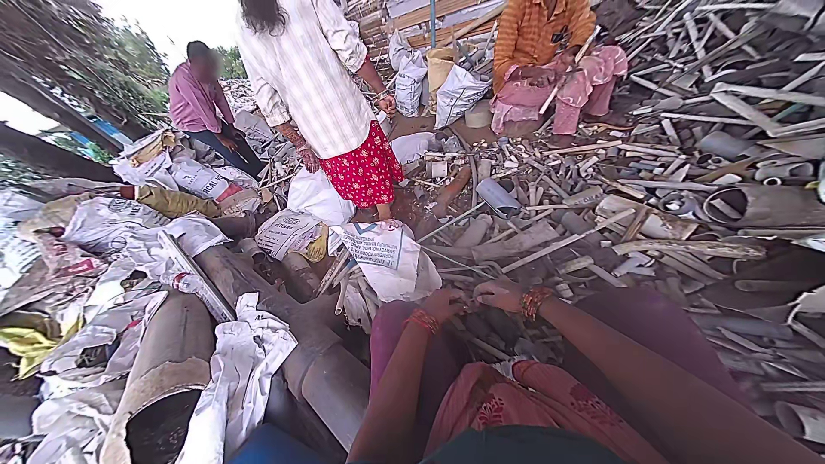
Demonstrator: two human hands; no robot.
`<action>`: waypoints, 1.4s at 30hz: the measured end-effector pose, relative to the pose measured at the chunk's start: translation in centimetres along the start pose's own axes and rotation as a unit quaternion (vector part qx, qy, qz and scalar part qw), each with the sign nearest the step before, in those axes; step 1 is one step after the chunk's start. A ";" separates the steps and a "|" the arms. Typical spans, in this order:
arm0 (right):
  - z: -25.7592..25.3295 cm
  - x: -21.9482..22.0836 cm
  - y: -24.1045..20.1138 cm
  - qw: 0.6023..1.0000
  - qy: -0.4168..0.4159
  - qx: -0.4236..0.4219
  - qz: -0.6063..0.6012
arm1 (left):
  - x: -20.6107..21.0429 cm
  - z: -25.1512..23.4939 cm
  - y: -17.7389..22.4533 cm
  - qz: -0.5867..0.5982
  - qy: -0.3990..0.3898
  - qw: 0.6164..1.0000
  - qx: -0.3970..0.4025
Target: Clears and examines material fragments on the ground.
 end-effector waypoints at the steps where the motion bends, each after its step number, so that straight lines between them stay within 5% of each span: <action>1: -0.1 0.0 0.0 1.000 0.000 -0.001 0.017 | 0.0 0.0 0.0 -0.013 -0.003 1.000 -0.005; 24: 0.1 0.5 -0.2 0.994 -0.045 0.022 0.100 | -0.2 -0.6 -0.9 -0.168 -0.030 0.983 -0.070; 42: 0.0 0.7 0.0 0.989 -0.071 0.033 0.124 | -0.1 -0.8 -1.6 -0.104 0.008 0.990 -0.091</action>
Point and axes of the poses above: each hand's wrist, its own z-axis away from the middle knuckle, its own x-axis out of the palm, y = z × x, the point moved 4 cm from there along -z, towards the middle knuckle, and after that the axes turned 12 degrees about -z, right-handed, at the moved point
